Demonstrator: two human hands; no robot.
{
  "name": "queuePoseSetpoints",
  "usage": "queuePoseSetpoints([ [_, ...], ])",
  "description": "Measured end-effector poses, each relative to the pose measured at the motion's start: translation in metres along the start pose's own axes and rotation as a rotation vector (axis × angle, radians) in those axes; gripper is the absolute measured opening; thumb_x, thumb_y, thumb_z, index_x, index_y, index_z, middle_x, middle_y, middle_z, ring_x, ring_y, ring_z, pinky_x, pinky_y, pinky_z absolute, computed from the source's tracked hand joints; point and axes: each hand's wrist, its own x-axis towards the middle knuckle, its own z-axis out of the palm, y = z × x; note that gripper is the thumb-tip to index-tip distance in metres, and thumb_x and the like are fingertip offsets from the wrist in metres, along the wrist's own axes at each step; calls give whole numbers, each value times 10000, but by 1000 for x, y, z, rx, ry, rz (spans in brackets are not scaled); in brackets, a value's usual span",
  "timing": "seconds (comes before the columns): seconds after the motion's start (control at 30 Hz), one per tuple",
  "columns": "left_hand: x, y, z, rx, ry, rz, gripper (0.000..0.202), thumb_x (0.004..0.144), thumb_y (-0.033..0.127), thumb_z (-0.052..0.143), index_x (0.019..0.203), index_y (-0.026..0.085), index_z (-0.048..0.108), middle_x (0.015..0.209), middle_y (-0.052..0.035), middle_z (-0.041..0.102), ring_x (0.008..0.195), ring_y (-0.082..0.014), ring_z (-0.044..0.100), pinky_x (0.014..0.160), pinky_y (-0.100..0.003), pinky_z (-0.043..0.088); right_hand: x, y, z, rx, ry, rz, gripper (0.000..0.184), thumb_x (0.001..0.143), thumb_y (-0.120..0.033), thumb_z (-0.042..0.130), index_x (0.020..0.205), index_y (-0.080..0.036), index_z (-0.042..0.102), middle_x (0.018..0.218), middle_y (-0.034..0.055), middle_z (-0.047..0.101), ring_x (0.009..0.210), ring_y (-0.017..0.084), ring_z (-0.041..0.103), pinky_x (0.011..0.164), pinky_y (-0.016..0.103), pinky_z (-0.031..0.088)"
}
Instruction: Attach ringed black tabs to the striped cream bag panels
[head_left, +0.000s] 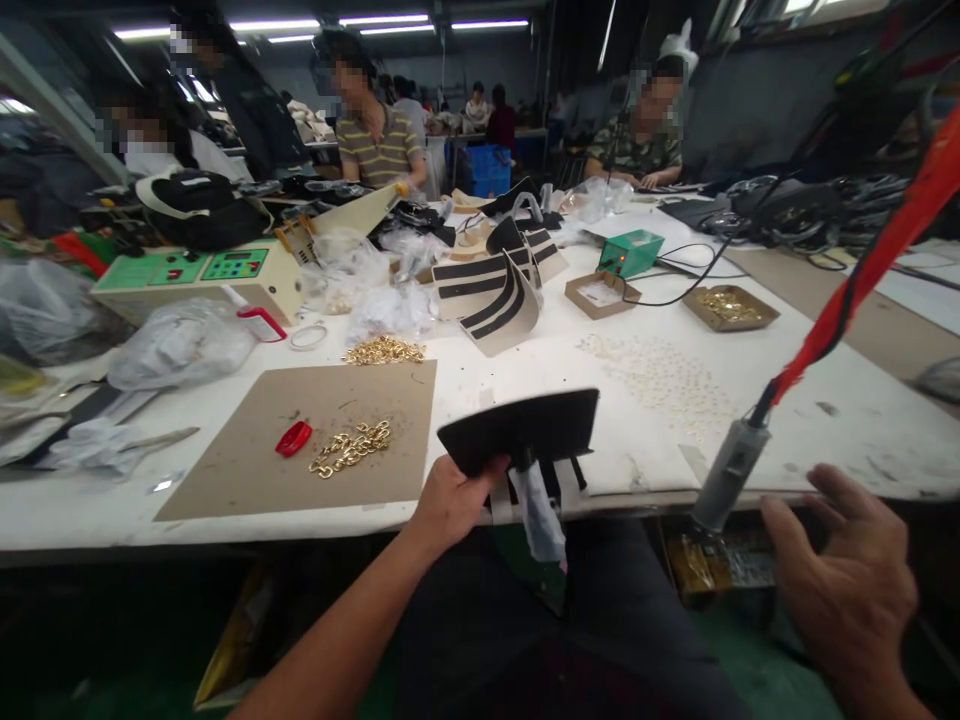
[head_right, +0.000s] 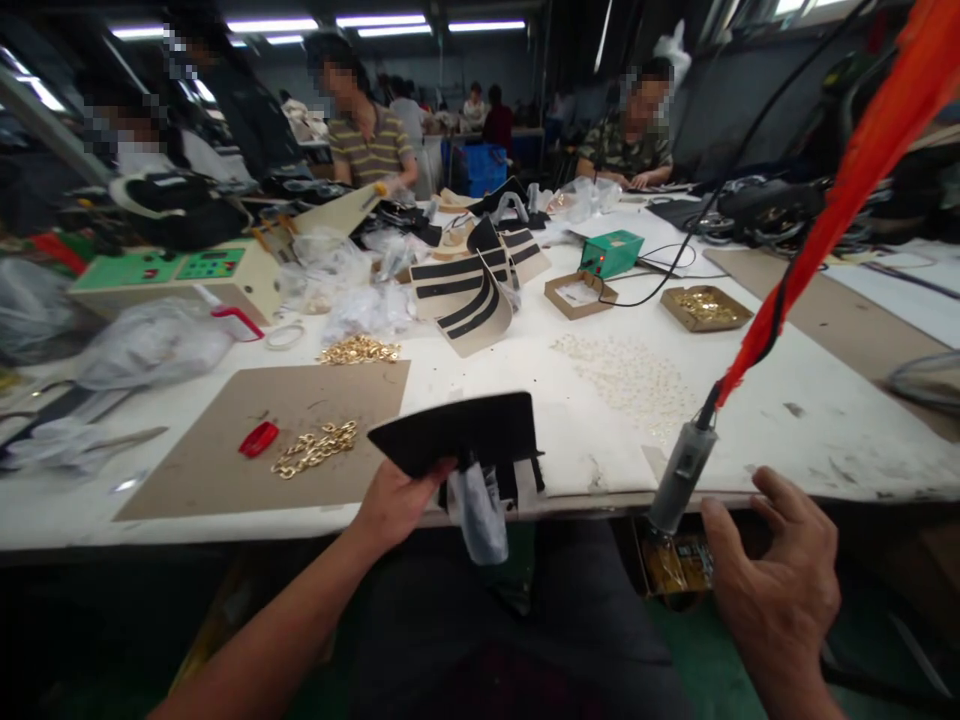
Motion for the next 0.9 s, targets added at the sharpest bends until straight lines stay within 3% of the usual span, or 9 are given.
queuePoseSetpoints([
  [0.07, 14, 5, -1, -171, 142, -73, 278, 867, 436, 780, 1017, 204, 806, 1075, -58, 805, 1105, -312, 715, 1064, -439, 519, -7, -10, -1, -7, 20, -125, 593, 949, -568, 563, 1427, -218, 571, 1423, 173, 559, 1318, 424, 548, 1177, 551, 389],
  [0.17, 33, 20, -3, -509, 309, -71, 416, 793, 411, 861, 1132, 186, 773, 1173, -85, 784, 1150, -294, 711, 1128, -445, 485, -18, -22, 8, 97, -38, -302, 473, 953, -512, 587, 1314, -208, 623, 1295, 151, 620, 1291, 394, 558, 1158, 588, 393],
  [0.3, 32, 44, -12, -773, 334, -207, 551, 757, 346, 895, 1249, 169, 718, 1129, -103, 795, 1041, -300, 756, 1027, -469, 578, -25, -41, 27, 313, -211, -377, 308, 960, -435, 628, 1206, -251, 653, 1234, 97, 652, 1126, 316, 647, 1071, 527, 472],
  [0.43, -1, 45, -22, -826, 268, -321, 514, 785, 311, 874, 1250, 163, 714, 1109, -114, 797, 973, -310, 772, 922, -453, 636, -21, -76, 44, 492, -491, -204, 393, 957, -522, 632, 1251, -262, 651, 1260, 91, 672, 1037, 284, 687, 937, 447, 554],
  [0.6, -58, 24, -24, -868, 219, -434, 428, 833, 315, 838, 1203, 126, 735, 1172, -142, 778, 1064, -339, 748, 1002, -478, 594, -28, -129, 68, 574, -961, -63, 633, 922, -669, 604, 1348, -202, 642, 1139, 99, 732, 1016, 294, 704, 865, 387, 582],
  [0.73, -95, 2, -25, -959, 220, -492, 404, 887, 319, 786, 1239, 129, 731, 1214, -144, 764, 1182, -354, 697, 1073, -488, 541, -50, -146, 82, 503, -1232, -138, 502, 932, -620, 621, 1219, -218, 709, 1032, 56, 747, 953, 287, 701, 806, 353, 577],
  [0.9, -122, -29, -30, -1132, 303, -571, 389, 945, 355, 706, 1234, 96, 737, 1186, -172, 768, 1200, -368, 687, 1101, -503, 508, -49, -153, 92, 319, -1413, -395, 335, 940, -546, 639, 841, -233, 710, 799, 7, 699, 714, 223, 637, 626, 301, 502],
])
